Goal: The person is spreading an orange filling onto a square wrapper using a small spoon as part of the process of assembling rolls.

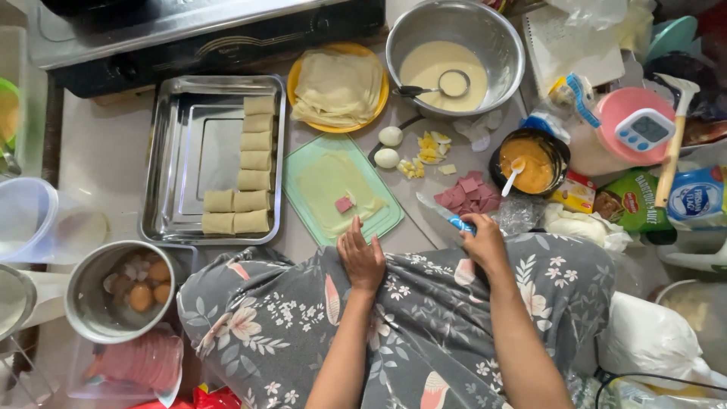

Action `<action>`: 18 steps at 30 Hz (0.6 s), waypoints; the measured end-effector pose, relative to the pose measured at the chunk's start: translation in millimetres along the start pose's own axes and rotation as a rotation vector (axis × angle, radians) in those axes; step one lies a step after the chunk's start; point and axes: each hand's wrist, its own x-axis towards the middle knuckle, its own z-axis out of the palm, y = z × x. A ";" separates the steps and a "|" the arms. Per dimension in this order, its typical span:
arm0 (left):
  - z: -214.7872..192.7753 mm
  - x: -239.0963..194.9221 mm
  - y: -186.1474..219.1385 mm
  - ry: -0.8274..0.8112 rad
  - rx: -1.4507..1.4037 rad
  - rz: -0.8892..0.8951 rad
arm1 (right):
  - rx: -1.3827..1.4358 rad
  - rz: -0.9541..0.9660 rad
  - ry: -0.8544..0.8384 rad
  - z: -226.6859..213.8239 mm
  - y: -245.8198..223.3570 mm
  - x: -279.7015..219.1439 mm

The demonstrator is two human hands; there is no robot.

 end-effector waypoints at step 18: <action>-10.8 17.9 17.1 -0.086 -0.052 -0.073 | 0.128 0.080 0.152 44.4 -9.7 24.2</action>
